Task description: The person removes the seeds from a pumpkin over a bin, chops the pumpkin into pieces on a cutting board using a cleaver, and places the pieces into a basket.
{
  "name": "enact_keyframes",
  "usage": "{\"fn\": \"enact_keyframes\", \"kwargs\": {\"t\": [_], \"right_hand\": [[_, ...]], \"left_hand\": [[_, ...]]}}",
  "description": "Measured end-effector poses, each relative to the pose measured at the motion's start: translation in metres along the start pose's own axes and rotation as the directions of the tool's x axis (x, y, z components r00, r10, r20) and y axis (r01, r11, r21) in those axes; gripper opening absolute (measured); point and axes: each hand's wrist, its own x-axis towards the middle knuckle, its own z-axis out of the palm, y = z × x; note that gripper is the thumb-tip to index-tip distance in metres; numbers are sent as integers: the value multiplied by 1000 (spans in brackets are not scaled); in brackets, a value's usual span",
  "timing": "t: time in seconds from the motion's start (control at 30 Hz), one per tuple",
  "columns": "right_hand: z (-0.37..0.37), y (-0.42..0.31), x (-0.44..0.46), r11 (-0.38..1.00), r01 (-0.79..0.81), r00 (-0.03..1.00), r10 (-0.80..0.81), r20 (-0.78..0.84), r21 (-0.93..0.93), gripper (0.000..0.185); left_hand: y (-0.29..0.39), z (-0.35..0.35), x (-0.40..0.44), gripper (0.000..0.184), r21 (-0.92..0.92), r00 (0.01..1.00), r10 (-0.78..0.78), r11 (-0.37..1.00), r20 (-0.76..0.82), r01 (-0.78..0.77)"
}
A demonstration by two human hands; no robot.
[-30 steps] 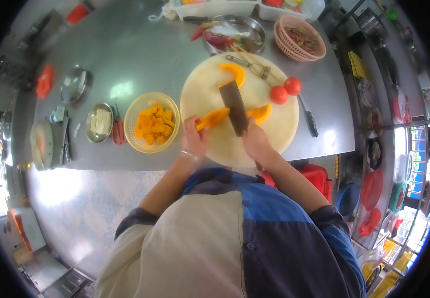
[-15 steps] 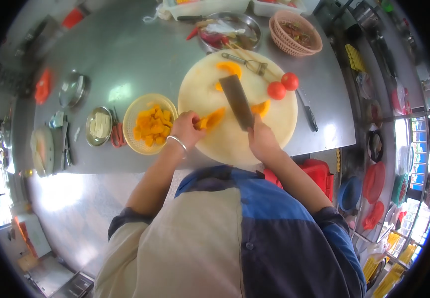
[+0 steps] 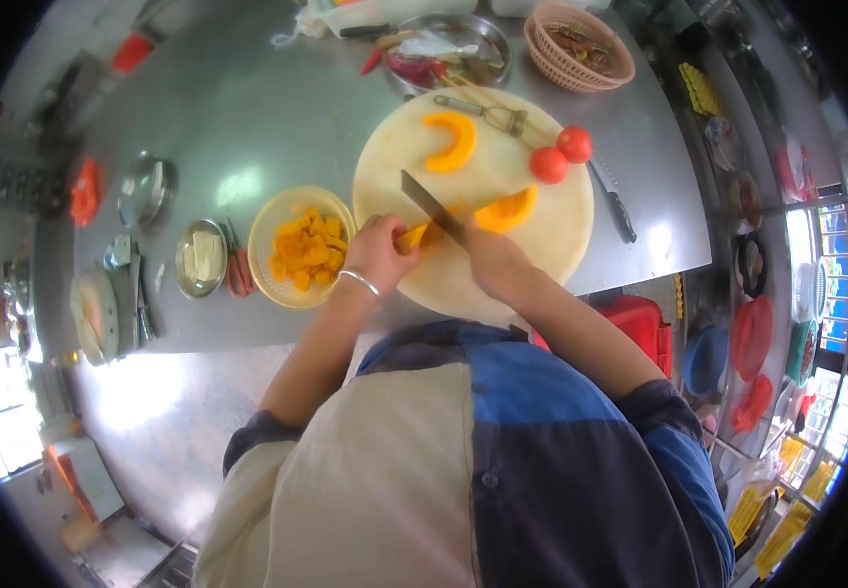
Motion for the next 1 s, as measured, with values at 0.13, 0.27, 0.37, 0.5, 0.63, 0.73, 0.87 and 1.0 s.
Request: {"fn": "enact_keyframes", "kwargs": {"t": [0.13, 0.27, 0.37, 0.5, 0.63, 0.73, 0.87, 1.0], "right_hand": [[-1, 3, -6, 996, 4, 999, -7, -39, -91, 25], [-33, -37, -21, 998, -50, 999, 51, 20, -43, 23], [-16, -27, -12, 999, -41, 997, 42, 66, -17, 21], [-7, -14, 0, 998, -56, 996, 56, 68, 3, 19], [-21, -32, -16, 994, -23, 998, 29, 55, -105, 19], [-15, -40, -17, 994, 7, 998, -1, 57, -107, 20], [0, -25, -3, 990, 5, 995, 8, 95, -142, 20], [-17, -36, -13, 993, -10, 997, 19, 80, -118, 22]], "left_hand": [[-8, 2, -10, 32, -101, 1000, -4, 995, -27, 2], [-9, 13, -18, 30, -197, 995, -13, 980, -102, -8], [-12, 21, -24, 30, -220, 988, -6, 975, -156, -28], [-25, 29, -37, 31, -253, 981, -41, 967, -192, -9], [-30, 40, -44, 31, -329, 974, -65, 944, -217, -11], [-25, 44, -41, 29, -341, 969, -74, 940, -236, -12], [-26, 48, -40, 29, -405, 960, -100, 914, -260, -14], [-35, 57, -43, 30, -379, 946, -85, 924, -312, -42]]}}
